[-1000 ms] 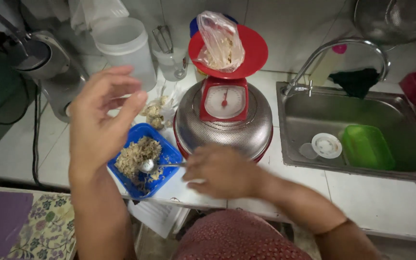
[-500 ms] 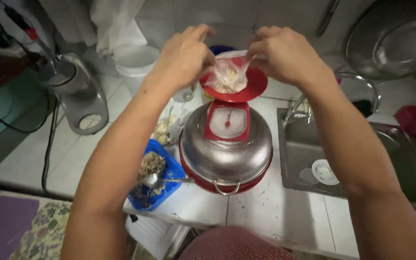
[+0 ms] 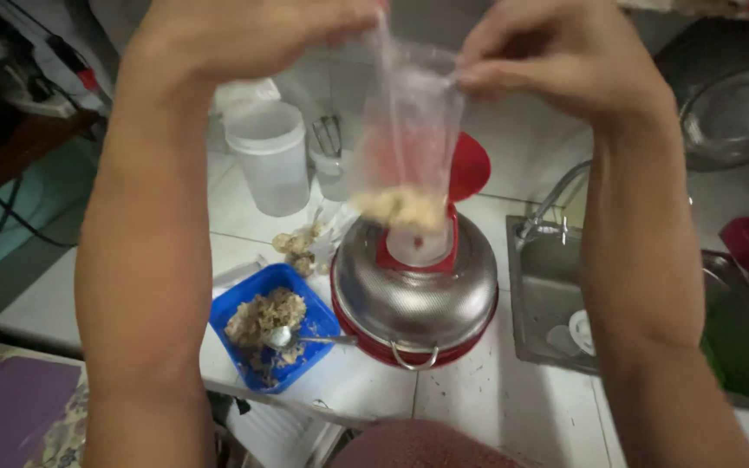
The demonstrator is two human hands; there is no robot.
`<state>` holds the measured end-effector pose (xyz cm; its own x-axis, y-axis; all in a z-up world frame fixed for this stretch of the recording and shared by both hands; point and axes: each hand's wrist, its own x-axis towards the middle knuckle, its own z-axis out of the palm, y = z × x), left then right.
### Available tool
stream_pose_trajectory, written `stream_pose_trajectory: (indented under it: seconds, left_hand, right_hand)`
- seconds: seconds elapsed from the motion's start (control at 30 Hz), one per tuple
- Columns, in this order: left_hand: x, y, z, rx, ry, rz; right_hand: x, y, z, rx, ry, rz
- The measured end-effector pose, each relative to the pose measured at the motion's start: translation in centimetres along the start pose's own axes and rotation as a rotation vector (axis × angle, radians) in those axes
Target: Portioning food ingredients into small plastic bags, weighing them on a scale, and preparing dessert cups with various toppings.
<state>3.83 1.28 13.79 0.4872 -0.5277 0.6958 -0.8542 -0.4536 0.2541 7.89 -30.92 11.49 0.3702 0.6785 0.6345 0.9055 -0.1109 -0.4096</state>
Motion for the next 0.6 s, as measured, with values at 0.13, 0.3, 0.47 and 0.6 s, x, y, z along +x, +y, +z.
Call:
stream_pose_trajectory:
  seconds: [0.13, 0.3, 0.47, 0.6]
  left_hand:
    - [-2.4, 2.4, -1.1, -0.356, 0.029, -0.059]
    - [-3.6, 3.2, -0.8, -0.407, 0.006, -0.155]
    - [-6.2, 3.5, 0.3, -0.147, 0.043, -0.243]
    - [-13.8, 1.3, 2.4, -0.215, 0.222, -0.245]
  right_hand:
    - [0.1, -1.7, 2.1, 0.414, -0.011, 0.009]
    - [2.7, -5.0, 8.0, 0.989, 0.031, 0.143]
    - [3.7, -1.9, 11.5, 0.646, -0.096, 0.051]
    - [4.4, -1.2, 13.0, 0.459, -0.045, 0.128]
